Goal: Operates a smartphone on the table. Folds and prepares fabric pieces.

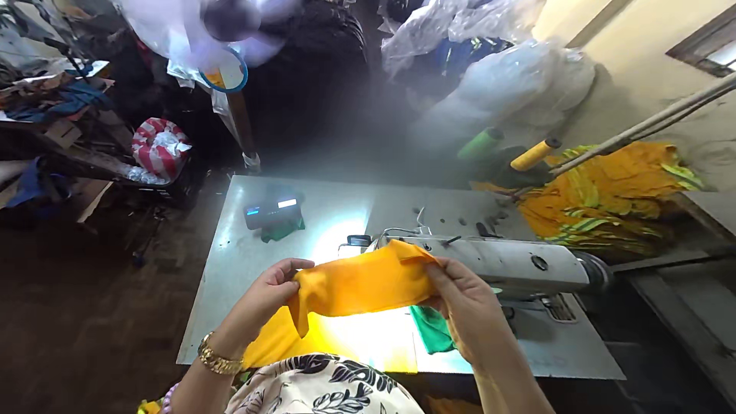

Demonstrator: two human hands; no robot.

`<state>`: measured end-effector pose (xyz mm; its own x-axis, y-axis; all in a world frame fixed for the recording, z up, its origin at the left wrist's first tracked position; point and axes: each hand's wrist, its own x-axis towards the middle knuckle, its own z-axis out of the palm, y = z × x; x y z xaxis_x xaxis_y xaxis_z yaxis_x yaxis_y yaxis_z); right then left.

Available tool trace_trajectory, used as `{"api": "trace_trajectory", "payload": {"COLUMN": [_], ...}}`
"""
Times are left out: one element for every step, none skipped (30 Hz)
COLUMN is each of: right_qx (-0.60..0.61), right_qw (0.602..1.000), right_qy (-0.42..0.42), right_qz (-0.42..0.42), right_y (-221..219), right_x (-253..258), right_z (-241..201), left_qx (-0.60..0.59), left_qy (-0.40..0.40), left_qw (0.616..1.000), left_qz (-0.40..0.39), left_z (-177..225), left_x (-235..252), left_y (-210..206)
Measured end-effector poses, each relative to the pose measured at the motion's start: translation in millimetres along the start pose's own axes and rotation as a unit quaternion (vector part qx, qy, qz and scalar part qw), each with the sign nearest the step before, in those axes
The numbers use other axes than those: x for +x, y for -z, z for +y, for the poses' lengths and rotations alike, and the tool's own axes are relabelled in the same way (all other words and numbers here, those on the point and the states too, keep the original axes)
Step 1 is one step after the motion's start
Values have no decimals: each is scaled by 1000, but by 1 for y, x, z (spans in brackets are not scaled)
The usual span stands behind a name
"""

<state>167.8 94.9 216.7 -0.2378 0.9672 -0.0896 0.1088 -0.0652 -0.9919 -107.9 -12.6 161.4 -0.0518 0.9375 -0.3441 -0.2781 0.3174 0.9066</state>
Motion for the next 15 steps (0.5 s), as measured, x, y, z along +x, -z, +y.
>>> {"api": "trace_trajectory", "payload": {"right_qx": [-1,0,2,5,7,5,3,1,2,2,2,-7,-31,-64,-94], "right_qw": [1000,1000,1000,1000,1000,1000,1000,1000,999,999,999,999,998,995,990], "right_qy": [-1,-3,-5,-6,-8,-11,-13,-17,-23,-28,-29,-21,-1,27,57], "right_qz": [5,6,3,-2,-7,-13,-18,-22,-27,-32,-38,-45,-55,-70,-88], "right_y": [2,2,2,1,0,-2,-4,-6,-10,-13,-17,-21,-26,-32,-39], "right_x": [1,3,4,5,7,8,11,13,15,16,18,19,20,21,20], "right_z": [-1,-2,-2,-2,-2,-1,0,1,1,1,2,4,8,13,17], "left_qx": [3,6,8,13,16,21,29,37,47,53,50,40,20,-5,-27], "left_qy": [1,-1,-4,-7,-11,-14,-16,-19,-18,-15,-9,-3,5,11,15], "left_qw": [1000,1000,1000,1000,999,999,999,999,998,998,998,998,998,999,999], "left_qz": [6,12,19,26,30,31,32,35,38,43,48,53,54,51,42], "left_z": [-2,-3,-4,-4,-5,-5,-5,-4,-2,-1,-1,-1,-1,-1,-1], "left_x": [0,0,0,1,1,2,3,4,4,5,6,6,6,6,6], "left_y": [4,8,12,15,18,21,24,26,27,27,27,25,22,18,13]}}
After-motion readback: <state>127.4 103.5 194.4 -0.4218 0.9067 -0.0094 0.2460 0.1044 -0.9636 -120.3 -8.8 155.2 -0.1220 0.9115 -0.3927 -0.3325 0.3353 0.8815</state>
